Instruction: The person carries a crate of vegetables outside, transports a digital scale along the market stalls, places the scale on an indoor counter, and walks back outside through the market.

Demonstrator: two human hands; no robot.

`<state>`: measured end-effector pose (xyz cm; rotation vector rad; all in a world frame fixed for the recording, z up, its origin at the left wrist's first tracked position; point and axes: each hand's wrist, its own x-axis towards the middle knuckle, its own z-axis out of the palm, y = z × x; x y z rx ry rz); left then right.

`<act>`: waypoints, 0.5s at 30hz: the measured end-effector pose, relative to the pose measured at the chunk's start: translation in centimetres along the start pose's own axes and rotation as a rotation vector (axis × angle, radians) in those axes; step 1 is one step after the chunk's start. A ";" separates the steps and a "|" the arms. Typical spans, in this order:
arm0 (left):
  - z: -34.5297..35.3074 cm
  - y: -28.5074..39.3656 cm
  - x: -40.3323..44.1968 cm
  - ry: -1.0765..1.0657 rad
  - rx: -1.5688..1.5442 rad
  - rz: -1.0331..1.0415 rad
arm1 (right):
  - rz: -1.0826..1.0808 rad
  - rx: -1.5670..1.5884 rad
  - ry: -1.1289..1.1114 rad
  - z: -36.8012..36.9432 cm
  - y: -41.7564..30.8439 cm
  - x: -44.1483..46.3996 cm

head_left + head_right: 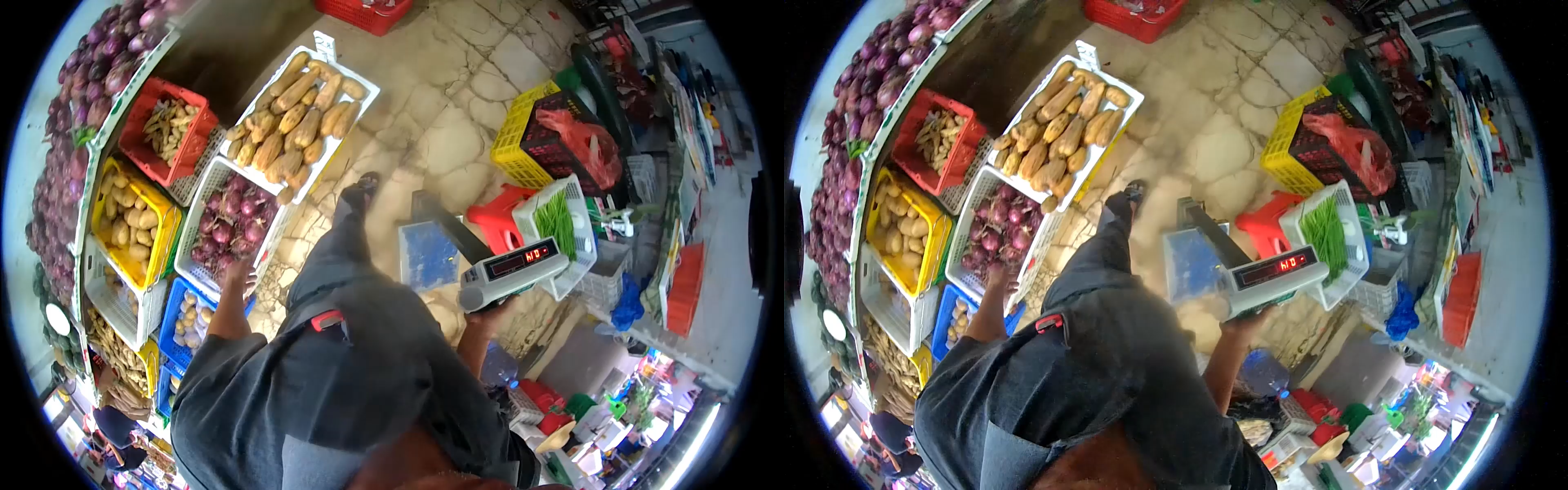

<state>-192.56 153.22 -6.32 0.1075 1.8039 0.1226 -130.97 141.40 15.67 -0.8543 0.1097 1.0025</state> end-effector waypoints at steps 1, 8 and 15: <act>2.1 3.4 0.2 0.019 -0.010 0.080 | 0.008 -0.034 -0.009 1.3 -0.3 3.1; 14.8 33.2 -7.2 0.019 0.054 0.496 | -0.052 -0.056 0.072 11.4 -3.0 16.4; 21.3 51.3 -4.8 0.063 0.064 0.664 | 0.107 0.137 0.195 11.9 -4.8 37.7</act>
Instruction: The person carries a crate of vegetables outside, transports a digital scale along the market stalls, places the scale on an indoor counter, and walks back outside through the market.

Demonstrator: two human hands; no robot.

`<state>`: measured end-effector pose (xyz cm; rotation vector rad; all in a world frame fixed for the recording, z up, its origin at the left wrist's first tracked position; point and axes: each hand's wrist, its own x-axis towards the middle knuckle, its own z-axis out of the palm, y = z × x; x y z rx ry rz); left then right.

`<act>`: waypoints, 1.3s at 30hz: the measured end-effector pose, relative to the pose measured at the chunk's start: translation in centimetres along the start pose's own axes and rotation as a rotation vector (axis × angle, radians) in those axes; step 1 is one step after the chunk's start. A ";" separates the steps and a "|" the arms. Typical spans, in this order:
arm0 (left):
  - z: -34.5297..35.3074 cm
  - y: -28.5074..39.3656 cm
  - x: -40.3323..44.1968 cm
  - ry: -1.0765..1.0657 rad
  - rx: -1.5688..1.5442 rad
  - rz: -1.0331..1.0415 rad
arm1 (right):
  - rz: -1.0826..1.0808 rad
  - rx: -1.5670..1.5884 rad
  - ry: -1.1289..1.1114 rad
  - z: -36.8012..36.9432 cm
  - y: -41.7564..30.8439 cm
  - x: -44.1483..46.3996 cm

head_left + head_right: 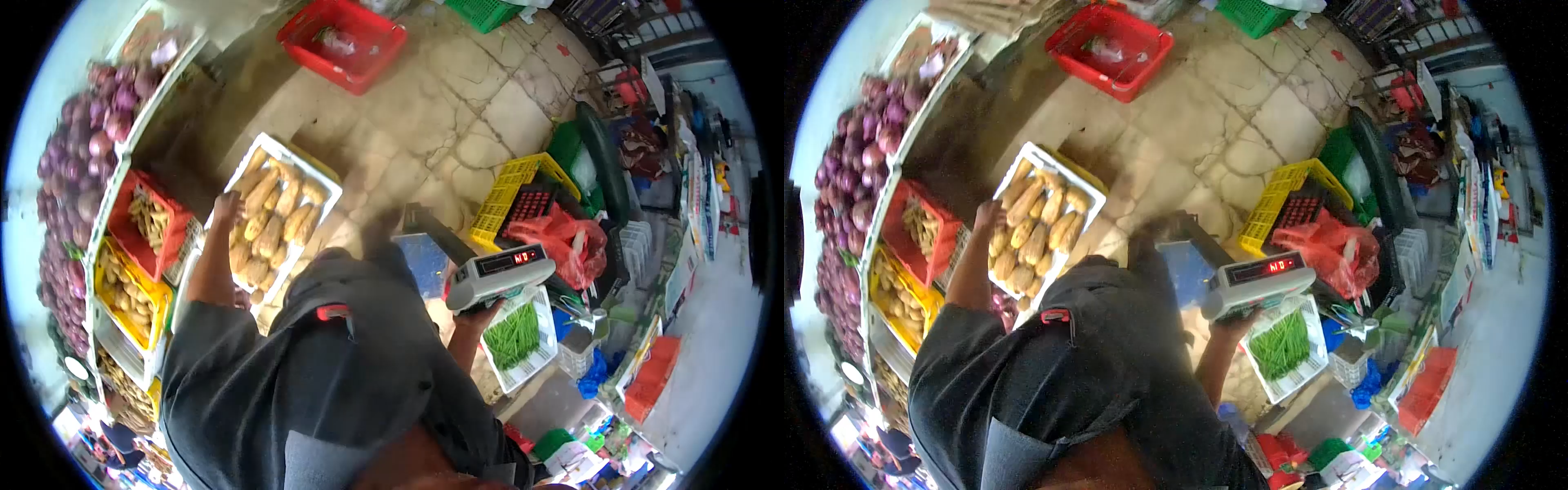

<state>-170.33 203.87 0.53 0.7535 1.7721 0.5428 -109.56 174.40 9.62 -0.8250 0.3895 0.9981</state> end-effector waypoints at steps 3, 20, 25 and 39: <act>2.5 2.2 1.9 0.052 0.022 -0.256 | -0.004 0.065 -0.084 5.3 0.6 4.7; 22.3 25.3 23.6 0.057 -0.090 -0.427 | 0.071 -0.131 -0.112 41.2 -2.4 37.5; 24.2 36.0 30.3 0.084 -0.210 -0.360 | 0.087 -0.173 -0.113 50.2 -3.2 48.8; 35.1 39.6 29.7 0.265 -0.690 -0.670 | 0.233 -0.222 -0.298 75.1 -3.9 77.4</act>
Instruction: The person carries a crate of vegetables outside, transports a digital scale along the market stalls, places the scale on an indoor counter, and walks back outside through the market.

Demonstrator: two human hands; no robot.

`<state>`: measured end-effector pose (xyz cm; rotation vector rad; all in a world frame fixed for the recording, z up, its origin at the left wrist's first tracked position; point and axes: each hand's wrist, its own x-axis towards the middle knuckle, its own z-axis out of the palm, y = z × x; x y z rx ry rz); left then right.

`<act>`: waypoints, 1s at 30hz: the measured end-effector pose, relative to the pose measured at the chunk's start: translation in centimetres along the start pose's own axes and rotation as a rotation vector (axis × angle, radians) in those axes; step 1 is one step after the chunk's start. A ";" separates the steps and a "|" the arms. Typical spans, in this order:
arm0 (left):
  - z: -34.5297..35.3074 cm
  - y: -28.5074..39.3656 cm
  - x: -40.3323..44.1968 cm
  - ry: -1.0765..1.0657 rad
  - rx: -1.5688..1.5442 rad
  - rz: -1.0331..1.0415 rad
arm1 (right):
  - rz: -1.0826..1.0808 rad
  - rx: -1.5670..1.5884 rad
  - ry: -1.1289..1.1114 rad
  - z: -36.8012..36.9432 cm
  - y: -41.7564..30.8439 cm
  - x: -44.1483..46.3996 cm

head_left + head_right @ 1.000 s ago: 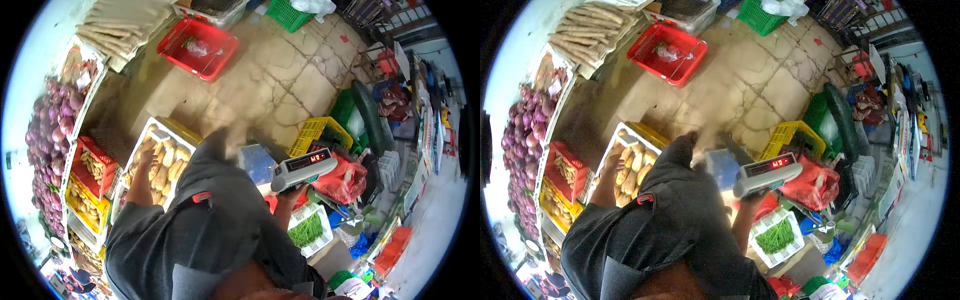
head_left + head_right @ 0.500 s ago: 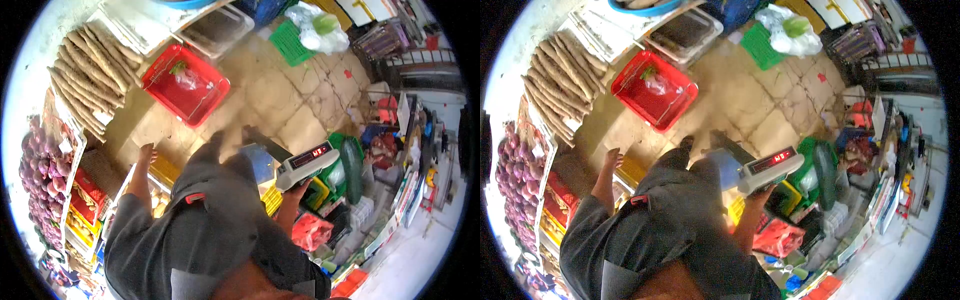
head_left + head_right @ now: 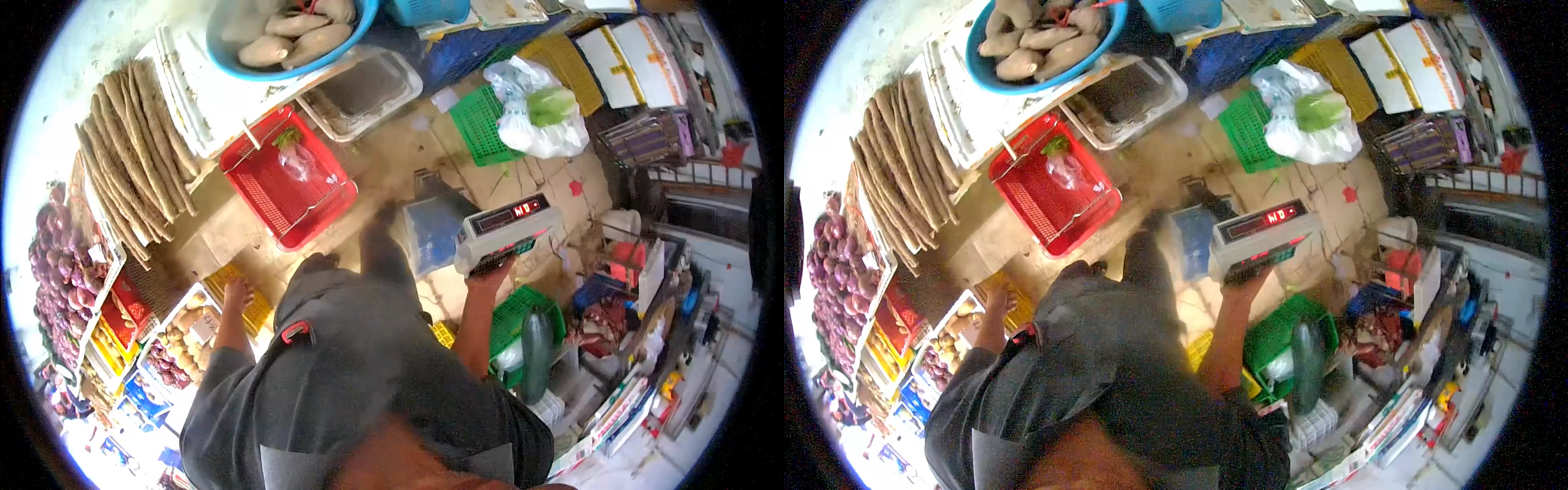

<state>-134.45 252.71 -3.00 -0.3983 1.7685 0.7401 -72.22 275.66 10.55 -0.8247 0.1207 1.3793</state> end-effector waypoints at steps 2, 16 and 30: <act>3.0 0.5 -2.9 0.073 0.103 0.017 | 0.004 -0.030 -0.089 4.1 -0.8 4.0; 10.3 0.5 -14.4 0.307 0.054 0.166 | 0.065 -0.131 -0.154 12.2 -0.3 32.0; 10.3 -7.1 -17.1 0.391 -0.105 0.022 | 0.304 -0.100 -0.259 16.6 11.6 43.8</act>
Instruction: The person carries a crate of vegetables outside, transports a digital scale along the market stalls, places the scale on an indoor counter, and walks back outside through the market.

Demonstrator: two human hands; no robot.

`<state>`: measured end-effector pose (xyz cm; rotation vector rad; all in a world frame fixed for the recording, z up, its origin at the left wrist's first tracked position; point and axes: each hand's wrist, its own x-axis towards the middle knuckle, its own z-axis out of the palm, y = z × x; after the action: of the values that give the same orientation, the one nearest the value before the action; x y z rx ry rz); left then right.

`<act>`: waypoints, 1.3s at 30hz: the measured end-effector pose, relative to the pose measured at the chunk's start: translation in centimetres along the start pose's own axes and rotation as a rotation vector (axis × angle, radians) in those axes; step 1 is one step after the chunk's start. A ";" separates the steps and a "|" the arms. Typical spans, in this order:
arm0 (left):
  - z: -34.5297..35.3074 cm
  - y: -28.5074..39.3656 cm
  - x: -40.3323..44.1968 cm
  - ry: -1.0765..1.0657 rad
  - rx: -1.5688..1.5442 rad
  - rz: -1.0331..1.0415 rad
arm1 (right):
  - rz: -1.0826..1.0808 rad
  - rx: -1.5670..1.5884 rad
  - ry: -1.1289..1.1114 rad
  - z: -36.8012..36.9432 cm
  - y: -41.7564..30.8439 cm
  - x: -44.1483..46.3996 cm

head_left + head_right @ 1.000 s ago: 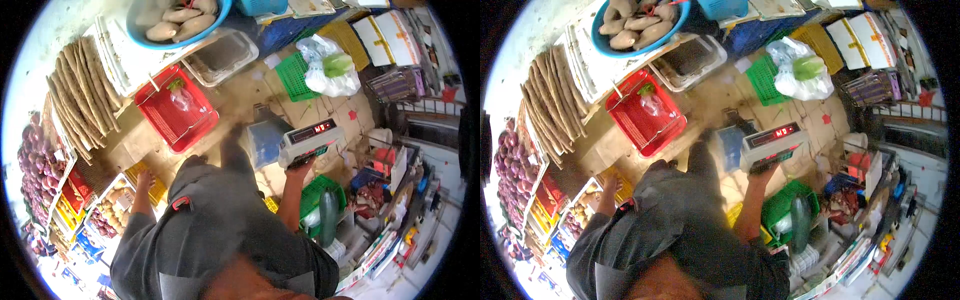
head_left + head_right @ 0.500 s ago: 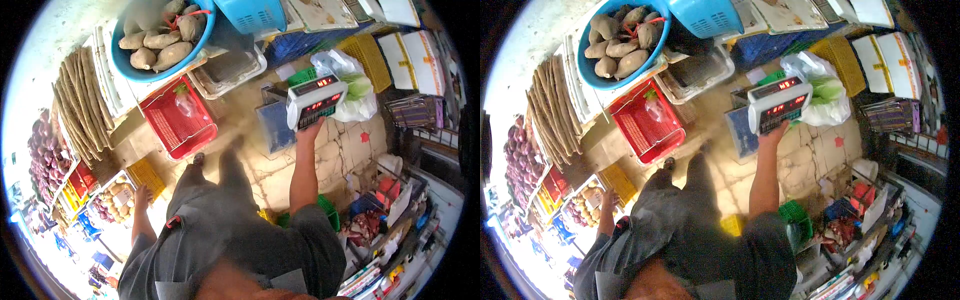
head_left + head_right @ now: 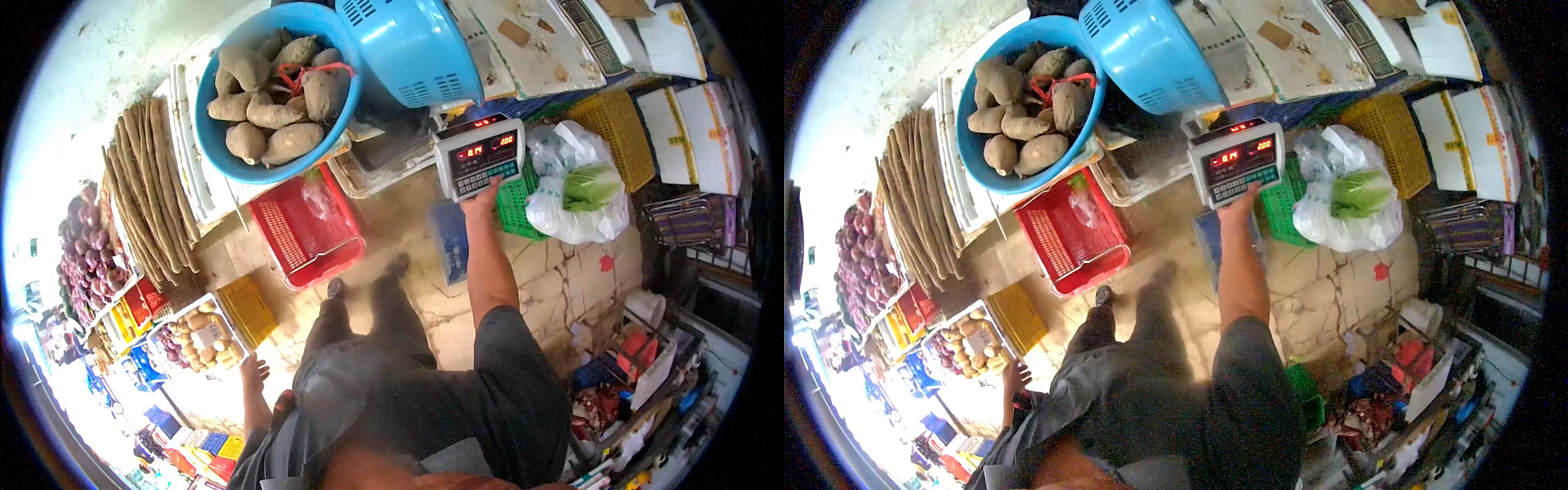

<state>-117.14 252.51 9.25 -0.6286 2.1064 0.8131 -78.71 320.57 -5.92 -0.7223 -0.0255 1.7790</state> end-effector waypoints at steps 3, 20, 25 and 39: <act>1.5 0.0 -3.0 -0.012 -0.002 -0.004 | 0.083 -0.066 0.139 0.3 0.5 -1.1; 5.1 -0.1 -6.6 -0.034 0.073 0.053 | 0.017 -0.120 0.147 -2.9 -6.2 4.4; 5.0 -1.2 -8.3 -0.001 0.074 0.011 | -0.004 -0.015 0.083 -1.1 -6.3 3.8; 3.6 -5.4 -5.8 -0.007 -0.095 0.012 | -0.001 -0.435 0.378 -3.6 -5.6 0.4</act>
<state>-108.44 252.41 10.30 -0.6629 2.0765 0.9257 -72.26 321.59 -6.91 -1.3626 -0.1616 1.6249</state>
